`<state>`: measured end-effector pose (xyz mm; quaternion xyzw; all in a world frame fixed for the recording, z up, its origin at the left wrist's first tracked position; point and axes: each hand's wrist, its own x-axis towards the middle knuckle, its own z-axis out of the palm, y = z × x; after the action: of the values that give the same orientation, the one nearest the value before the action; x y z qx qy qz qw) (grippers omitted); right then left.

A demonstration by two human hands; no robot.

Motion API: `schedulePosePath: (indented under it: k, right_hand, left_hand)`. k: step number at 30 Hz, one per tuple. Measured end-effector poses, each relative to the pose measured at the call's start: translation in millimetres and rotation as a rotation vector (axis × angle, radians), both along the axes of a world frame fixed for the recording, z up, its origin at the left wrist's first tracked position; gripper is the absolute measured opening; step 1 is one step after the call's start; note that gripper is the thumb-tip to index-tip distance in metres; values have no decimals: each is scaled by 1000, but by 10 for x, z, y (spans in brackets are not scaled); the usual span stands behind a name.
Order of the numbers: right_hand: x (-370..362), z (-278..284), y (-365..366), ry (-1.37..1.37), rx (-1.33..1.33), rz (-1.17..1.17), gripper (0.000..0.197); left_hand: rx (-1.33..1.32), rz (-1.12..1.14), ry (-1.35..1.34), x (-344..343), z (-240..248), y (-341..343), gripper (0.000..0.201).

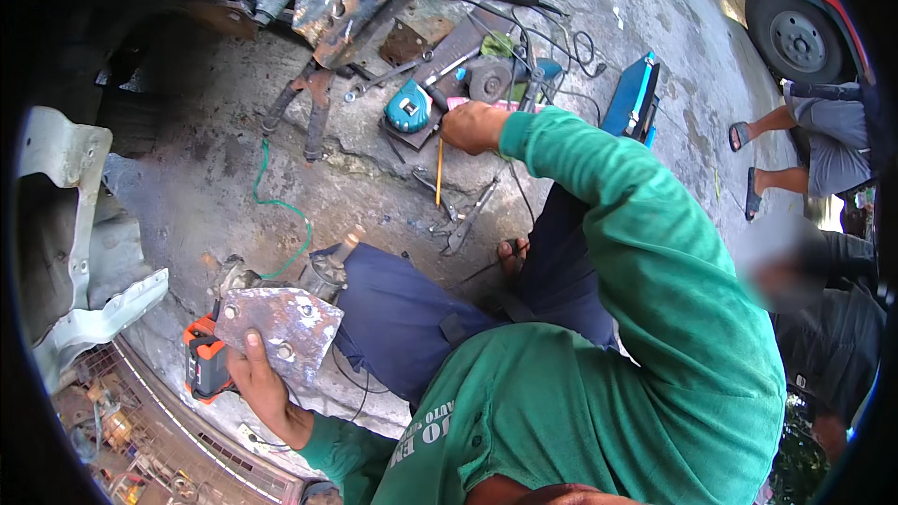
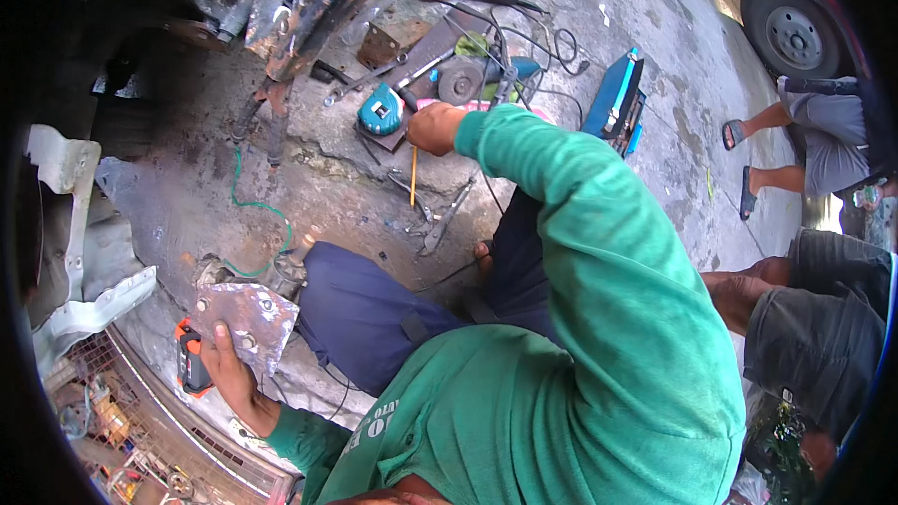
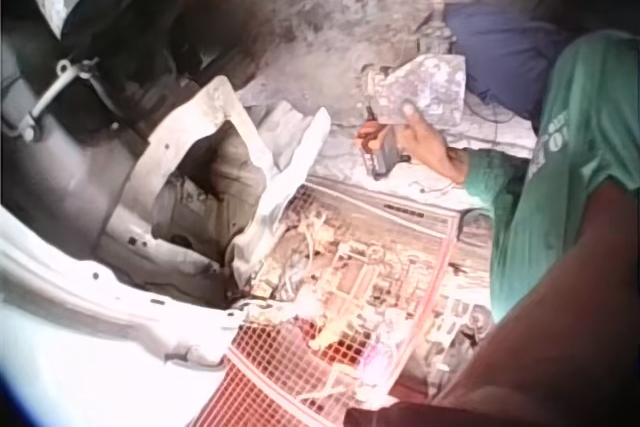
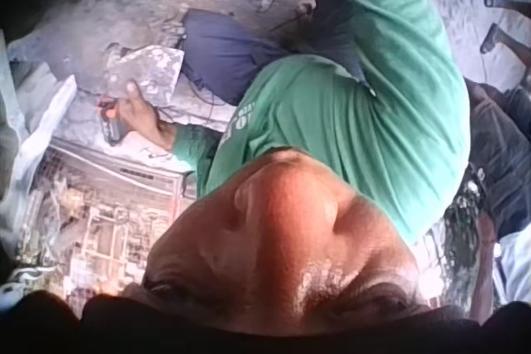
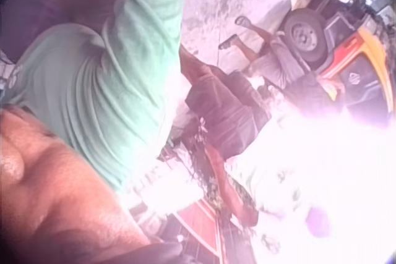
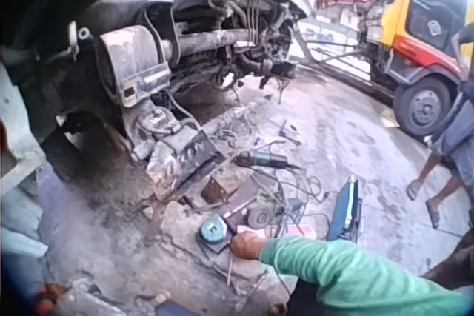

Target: The person marks a metal plate with a pencil and then uses a center punch to create indentations at the marked spots. The person then hands the plate to a coworker who uses a torch to heat it.

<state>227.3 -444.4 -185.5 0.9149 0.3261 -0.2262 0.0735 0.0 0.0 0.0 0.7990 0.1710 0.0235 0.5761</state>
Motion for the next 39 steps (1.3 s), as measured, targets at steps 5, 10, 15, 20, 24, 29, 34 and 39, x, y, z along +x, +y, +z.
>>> schedulePosePath:
  k: [5,10,15,20,24,29,34,39]
  right_hand:
    - [49,974,-110,107,303,-73,18]
    - [117,1164,-309,-3,578,-166,24]
    - [258,974,-139,-12,494,-143,29]
    - [470,723,-180,-194,402,-308,29]
    - [675,414,-537,-183,529,-376,28]
    - [651,468,-509,55,566,-681,22]
    - [617,321,-600,311,865,-896,18]
    - [662,170,-685,439,1057,-970,20]
  left_hand:
    - [75,-26,77,33,129,-55,40]
    - [146,0,3,70,142,-183,46]
    - [89,7,42,89,182,-220,41]
    - [141,-54,24,84,135,-139,42]
    - [120,-54,-14,88,127,-142,43]
    - [166,-25,9,9,139,-130,47]
    - [145,32,40,47,150,-179,44]
    - [92,9,28,74,117,-161,43]
